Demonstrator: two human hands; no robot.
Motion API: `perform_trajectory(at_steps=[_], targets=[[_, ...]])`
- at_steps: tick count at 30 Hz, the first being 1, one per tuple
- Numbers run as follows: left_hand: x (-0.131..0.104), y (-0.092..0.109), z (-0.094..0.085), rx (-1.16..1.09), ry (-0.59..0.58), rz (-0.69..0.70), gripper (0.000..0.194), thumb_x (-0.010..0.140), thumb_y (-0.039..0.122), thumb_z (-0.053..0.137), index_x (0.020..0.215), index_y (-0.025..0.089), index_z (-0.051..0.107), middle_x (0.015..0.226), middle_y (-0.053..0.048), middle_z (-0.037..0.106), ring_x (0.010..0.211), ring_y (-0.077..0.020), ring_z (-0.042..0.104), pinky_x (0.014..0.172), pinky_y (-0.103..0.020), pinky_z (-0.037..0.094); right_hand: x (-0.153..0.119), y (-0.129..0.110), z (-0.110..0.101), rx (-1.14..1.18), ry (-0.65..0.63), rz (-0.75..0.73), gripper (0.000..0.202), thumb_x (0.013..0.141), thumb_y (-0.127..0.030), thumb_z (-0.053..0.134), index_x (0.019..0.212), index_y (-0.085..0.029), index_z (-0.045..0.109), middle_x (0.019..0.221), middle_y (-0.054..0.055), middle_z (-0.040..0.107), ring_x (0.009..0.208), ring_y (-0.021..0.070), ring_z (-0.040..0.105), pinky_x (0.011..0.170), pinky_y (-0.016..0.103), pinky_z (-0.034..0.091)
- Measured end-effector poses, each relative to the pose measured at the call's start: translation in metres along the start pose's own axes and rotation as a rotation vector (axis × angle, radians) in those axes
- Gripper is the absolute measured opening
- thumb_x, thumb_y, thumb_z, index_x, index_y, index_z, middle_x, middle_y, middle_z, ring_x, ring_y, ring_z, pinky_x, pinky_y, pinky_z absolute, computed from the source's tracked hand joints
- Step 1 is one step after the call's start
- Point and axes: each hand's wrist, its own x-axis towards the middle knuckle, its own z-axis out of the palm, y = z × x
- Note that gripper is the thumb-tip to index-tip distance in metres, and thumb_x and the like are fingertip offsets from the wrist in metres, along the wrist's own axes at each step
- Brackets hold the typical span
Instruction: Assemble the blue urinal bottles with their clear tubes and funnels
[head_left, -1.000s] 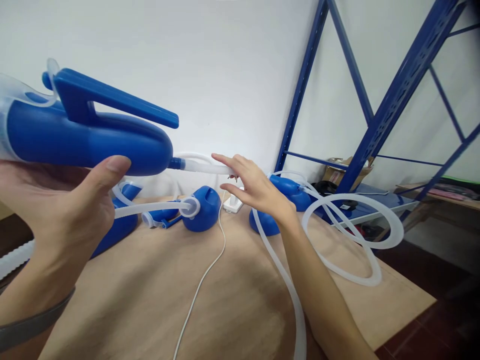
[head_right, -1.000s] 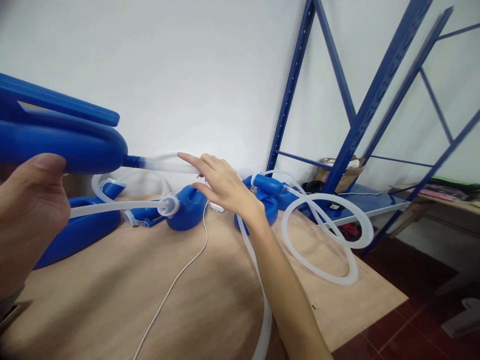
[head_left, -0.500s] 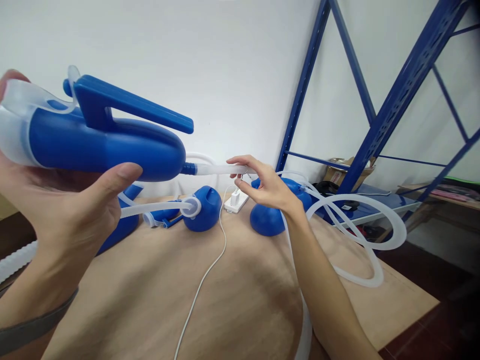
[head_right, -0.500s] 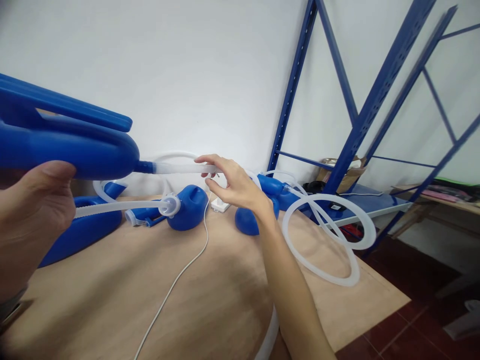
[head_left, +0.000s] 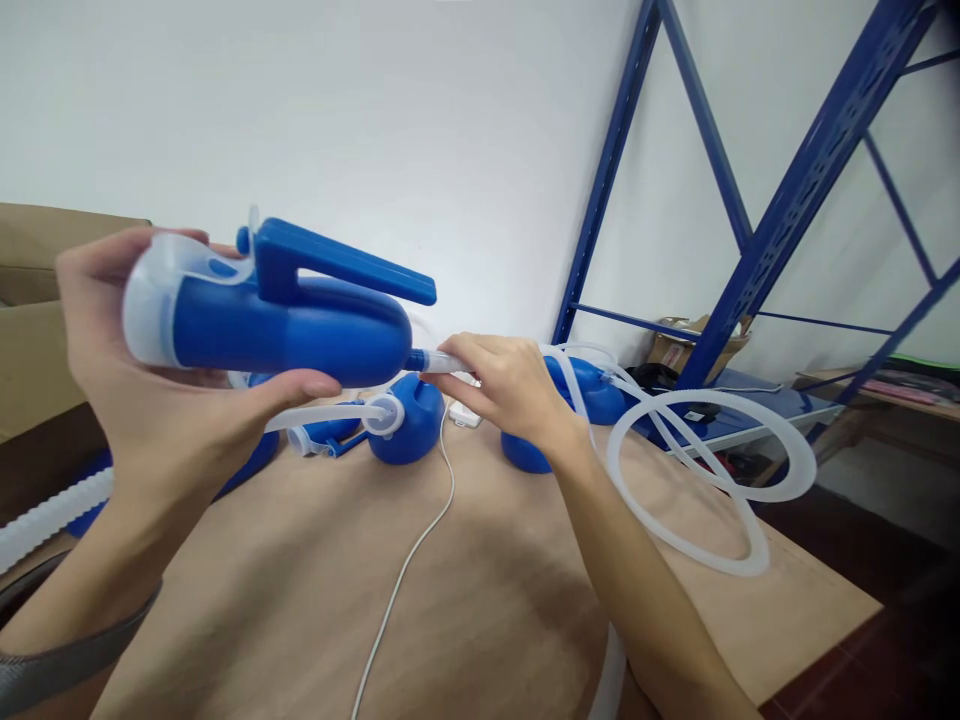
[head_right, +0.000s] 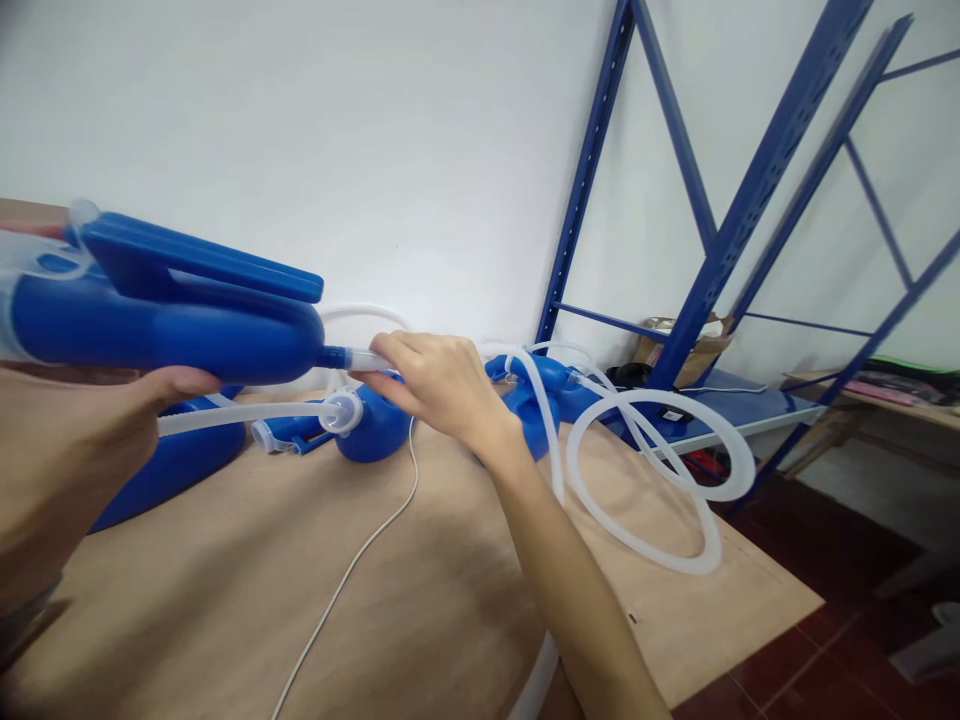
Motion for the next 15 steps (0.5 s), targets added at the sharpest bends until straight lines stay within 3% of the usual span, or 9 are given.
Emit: perform_trajectory(at_steps=[2,4,6,9,12,15], targets=[[0.001,-0.006,-0.003,0.073,-0.077,0.106,0.110,0.023,0.058,0.105,0.116,0.022,0.057,0.118,-0.005,0.061,0.112,-0.0287,0.067,0.112,-0.057,0.052,-0.001,0.002,-0.002,-0.106,-0.005,0.013,0.035,0.108,-0.045,0.055,0.089,-0.019,0.067,0.077,0.003,0.072,0.065,0.0153,0.057,0.059,0.030,0.023],[0.001,-0.012,-0.010,0.078,-0.185,0.086,0.116,0.017,0.057,0.104,0.118,0.024,0.056,0.111,-0.003,0.061,0.099,-0.0255,0.069,0.094,-0.052,0.061,-0.003,0.005,-0.005,-0.194,0.009,0.021,0.037,0.108,-0.042,0.053,0.082,-0.019,0.066,0.070,0.002,0.068,0.061,0.0144,0.054,0.057,0.031,0.020],[0.003,-0.015,-0.016,0.005,-0.340,-0.089,0.115,0.019,0.051,0.106,0.120,0.027,0.057,0.104,-0.001,0.063,0.084,-0.0208,0.069,0.072,-0.040,0.064,-0.004,0.007,-0.008,-0.265,0.045,0.043,0.043,0.109,-0.042,0.049,0.075,-0.019,0.064,0.062,0.001,0.063,0.056,0.0138,0.050,0.056,0.032,0.017],[0.004,-0.009,-0.019,-0.229,-0.482,-0.438,0.085,0.043,0.061,0.102,0.110,0.026,0.064,0.086,-0.002,0.065,0.064,-0.0182,0.064,0.048,-0.031,0.056,-0.004,0.005,-0.010,-0.330,0.105,0.088,0.051,0.110,-0.043,0.045,0.068,-0.019,0.062,0.056,0.001,0.059,0.052,0.0133,0.046,0.055,0.032,0.015],[0.002,0.002,-0.012,-0.387,-0.369,-0.627,0.051,0.067,0.057,0.092,0.092,0.022,0.065,0.079,-0.004,0.064,0.062,-0.0182,0.064,0.047,-0.030,0.055,-0.003,0.000,-0.008,-0.355,0.110,0.101,0.049,0.109,-0.037,0.046,0.068,-0.019,0.064,0.055,0.001,0.060,0.051,0.0130,0.045,0.054,0.032,0.014],[-0.003,0.009,0.000,-0.371,-0.212,-0.587,0.036,0.064,0.029,0.094,0.085,0.020,0.065,0.078,-0.001,0.065,0.065,-0.0149,0.064,0.053,-0.025,0.056,-0.002,-0.005,-0.005,-0.361,0.095,0.122,0.047,0.108,-0.033,0.046,0.068,-0.019,0.066,0.056,0.001,0.061,0.050,0.0130,0.046,0.054,0.032,0.014]])
